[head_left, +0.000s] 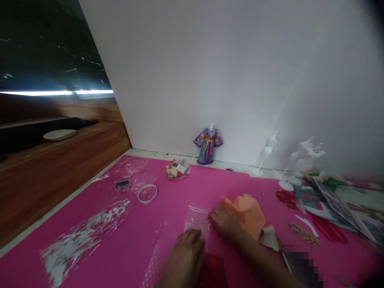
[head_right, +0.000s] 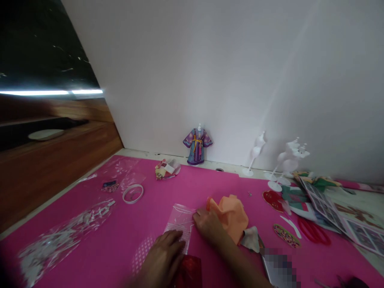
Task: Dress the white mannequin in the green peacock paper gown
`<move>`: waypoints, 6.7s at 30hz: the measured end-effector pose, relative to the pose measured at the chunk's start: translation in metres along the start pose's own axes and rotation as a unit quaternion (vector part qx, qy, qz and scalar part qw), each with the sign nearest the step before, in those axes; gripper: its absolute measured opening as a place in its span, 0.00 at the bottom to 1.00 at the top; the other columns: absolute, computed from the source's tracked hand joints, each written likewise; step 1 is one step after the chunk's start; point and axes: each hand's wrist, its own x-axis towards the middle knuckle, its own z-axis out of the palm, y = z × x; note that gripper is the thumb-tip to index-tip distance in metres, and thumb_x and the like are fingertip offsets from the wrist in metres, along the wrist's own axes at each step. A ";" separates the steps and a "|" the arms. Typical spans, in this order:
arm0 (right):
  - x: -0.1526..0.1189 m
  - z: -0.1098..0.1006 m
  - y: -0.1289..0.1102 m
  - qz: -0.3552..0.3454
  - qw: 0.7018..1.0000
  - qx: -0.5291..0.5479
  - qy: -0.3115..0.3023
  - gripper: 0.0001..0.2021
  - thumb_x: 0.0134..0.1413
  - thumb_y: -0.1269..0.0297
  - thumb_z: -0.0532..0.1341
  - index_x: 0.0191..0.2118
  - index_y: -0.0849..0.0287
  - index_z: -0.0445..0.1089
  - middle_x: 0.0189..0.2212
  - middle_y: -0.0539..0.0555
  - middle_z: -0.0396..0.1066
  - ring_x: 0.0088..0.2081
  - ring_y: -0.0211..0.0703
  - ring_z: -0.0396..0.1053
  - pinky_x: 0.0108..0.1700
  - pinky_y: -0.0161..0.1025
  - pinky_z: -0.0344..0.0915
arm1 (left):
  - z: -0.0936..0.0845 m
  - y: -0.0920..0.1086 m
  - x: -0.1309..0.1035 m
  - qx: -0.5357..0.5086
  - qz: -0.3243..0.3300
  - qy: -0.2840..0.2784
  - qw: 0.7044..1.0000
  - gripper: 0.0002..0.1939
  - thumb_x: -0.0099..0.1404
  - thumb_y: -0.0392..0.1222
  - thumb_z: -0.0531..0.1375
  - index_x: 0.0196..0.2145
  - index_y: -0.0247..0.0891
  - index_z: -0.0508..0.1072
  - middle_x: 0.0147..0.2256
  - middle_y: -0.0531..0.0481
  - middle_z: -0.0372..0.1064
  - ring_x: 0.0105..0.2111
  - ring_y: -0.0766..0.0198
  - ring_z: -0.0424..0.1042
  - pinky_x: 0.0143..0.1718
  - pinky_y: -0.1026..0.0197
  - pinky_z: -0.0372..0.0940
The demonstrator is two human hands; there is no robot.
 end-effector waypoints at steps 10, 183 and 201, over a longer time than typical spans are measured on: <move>-0.005 -0.019 -0.017 0.057 0.975 0.167 0.137 0.11 0.60 0.70 0.53 0.30 0.60 0.69 0.24 0.51 0.70 0.27 0.37 0.67 0.31 0.33 0.61 | -0.012 0.007 0.008 -0.257 -0.102 0.075 0.958 0.09 0.62 0.39 0.57 0.32 0.37 0.78 0.37 0.43 0.71 0.39 0.55 0.68 0.42 0.58 0.59; -0.024 -0.053 0.004 0.139 0.919 0.368 0.026 0.07 0.57 0.67 0.52 0.28 0.56 0.58 0.25 0.48 0.62 0.27 0.39 0.58 0.31 0.36 0.56 | -0.046 -0.074 0.050 0.116 0.162 -0.056 0.978 0.13 0.67 0.35 0.51 0.29 0.38 0.73 0.33 0.46 0.68 0.34 0.61 0.65 0.36 0.62 0.58; -0.023 -0.054 0.004 0.138 0.915 0.379 0.021 0.06 0.57 0.68 0.53 0.28 0.56 0.59 0.24 0.48 0.61 0.27 0.39 0.57 0.30 0.36 0.55 | -0.035 -0.080 0.049 0.102 0.116 -0.026 0.988 0.09 0.64 0.31 0.54 0.29 0.37 0.72 0.35 0.48 0.68 0.35 0.65 0.67 0.37 0.65 0.61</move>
